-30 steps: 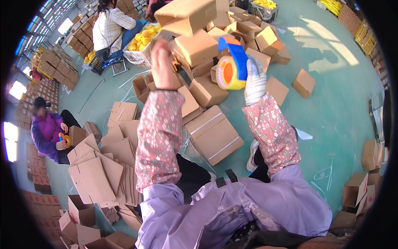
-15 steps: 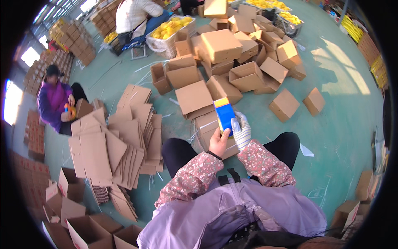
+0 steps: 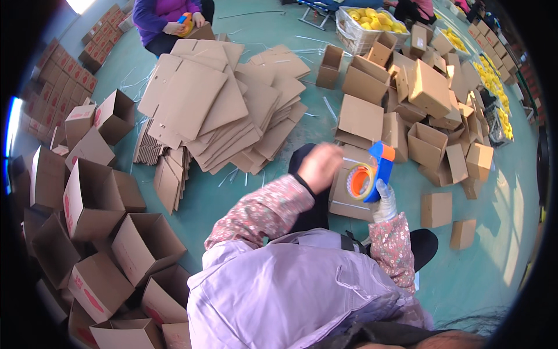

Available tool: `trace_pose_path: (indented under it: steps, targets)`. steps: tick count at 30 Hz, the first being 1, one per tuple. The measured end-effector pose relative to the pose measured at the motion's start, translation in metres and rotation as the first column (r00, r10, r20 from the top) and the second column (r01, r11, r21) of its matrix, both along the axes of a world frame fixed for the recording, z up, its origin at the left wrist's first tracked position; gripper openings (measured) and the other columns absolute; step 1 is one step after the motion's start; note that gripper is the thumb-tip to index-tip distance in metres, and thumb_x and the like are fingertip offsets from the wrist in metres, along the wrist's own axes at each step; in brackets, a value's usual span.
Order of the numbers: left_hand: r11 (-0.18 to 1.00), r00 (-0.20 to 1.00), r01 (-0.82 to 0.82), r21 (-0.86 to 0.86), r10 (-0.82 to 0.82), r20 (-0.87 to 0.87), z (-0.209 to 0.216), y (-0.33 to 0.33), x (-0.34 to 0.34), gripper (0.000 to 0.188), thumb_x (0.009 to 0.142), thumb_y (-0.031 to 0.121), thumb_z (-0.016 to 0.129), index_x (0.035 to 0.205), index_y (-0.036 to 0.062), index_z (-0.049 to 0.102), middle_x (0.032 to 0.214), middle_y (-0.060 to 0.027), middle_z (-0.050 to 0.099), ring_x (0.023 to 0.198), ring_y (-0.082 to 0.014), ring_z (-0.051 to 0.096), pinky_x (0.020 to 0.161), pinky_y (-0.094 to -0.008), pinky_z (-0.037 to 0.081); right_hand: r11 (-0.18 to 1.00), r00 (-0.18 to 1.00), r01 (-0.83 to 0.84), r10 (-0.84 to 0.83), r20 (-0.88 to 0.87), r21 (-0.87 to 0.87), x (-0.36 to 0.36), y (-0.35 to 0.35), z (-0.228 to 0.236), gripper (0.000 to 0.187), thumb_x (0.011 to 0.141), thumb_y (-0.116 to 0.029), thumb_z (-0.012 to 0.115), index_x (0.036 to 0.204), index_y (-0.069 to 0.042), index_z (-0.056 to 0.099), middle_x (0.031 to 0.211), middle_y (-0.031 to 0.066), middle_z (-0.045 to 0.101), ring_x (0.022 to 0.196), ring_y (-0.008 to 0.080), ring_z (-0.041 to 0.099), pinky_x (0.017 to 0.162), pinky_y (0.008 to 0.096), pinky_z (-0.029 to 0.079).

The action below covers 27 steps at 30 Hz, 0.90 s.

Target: The person assembles flat cardboard boxes by folding flaps and secures them with a handheld tape dispenser. They repeatedly pick up flat sheets, fold them into boxes, and apply tape to close the seams, stacking finished boxes nearby.

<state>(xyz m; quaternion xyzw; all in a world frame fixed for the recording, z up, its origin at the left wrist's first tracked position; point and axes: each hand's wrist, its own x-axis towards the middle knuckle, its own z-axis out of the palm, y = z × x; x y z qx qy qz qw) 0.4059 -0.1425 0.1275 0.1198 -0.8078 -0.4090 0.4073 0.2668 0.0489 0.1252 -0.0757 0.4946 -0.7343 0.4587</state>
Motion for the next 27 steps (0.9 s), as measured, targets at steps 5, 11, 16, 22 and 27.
trace_pose_path:
  steps: [5,11,16,22,27]
  targets:
    - [0.424,0.414,-0.906,-0.002,0.885,0.213,-0.013,-0.192,0.121,0.031,0.081,0.017,0.064,0.104,0.0006,0.051,0.098,-0.0158,0.049,0.09,-0.0297,0.053,0.08,-0.0384,0.045,0.998,0.998,0.047,-0.045,-0.053,0.044,-0.005,0.007,-0.001,0.05,0.074,-0.032,0.073,0.112,-0.005,0.054,0.097,0.0015,0.06,0.085,0.0122,0.059,0.076,0.0265,0.049]
    - [-0.136,-0.101,-0.991,-0.009,0.685,0.722,-0.023,-0.274,0.213,0.095,0.061,0.052,0.075,0.128,0.0,0.033,0.125,-0.017,0.04,0.116,-0.0306,0.041,0.099,-0.0409,0.036,0.967,0.973,0.228,-0.231,0.014,0.111,0.007,0.014,-0.015,0.054,0.074,-0.03,0.073,0.118,-0.007,0.05,0.108,0.0047,0.059,0.099,0.0188,0.057,0.085,0.0369,0.048]
    - [-0.115,0.01,-0.989,0.095,0.58,0.814,0.004,-0.274,0.212,0.101,0.054,0.047,0.082,0.127,-0.0033,0.033,0.13,-0.0186,0.039,0.125,-0.0296,0.033,0.103,-0.0398,0.034,0.956,0.969,0.237,-0.244,0.025,0.175,0.013,0.013,-0.013,0.051,0.07,-0.031,0.076,0.11,-0.007,0.054,0.099,0.0031,0.06,0.086,0.0157,0.059,0.076,0.0313,0.05]
    - [-0.138,-0.029,-0.977,0.165,0.845,0.534,0.017,-0.271,0.209,0.082,0.057,0.031,0.083,0.121,0.0,0.04,0.123,-0.0205,0.041,0.119,-0.0319,0.038,0.101,-0.0388,0.035,0.943,0.955,0.294,-0.285,-0.076,0.155,0.013,0.017,-0.006,0.054,0.069,-0.034,0.076,0.109,-0.006,0.054,0.095,0.0033,0.06,0.084,0.0154,0.059,0.072,0.0288,0.05]
    - [-0.128,-0.115,-0.992,0.002,0.899,0.422,0.034,-0.269,0.218,0.06,0.061,0.024,0.081,0.109,0.0045,0.051,0.11,-0.0169,0.041,0.104,-0.0308,0.048,0.09,-0.0409,0.042,0.923,0.943,0.333,-0.327,-0.064,0.19,0.011,0.03,-0.011,0.055,0.069,-0.036,0.076,0.11,-0.008,0.053,0.092,0.0026,0.059,0.078,0.0152,0.06,0.062,0.0284,0.05]
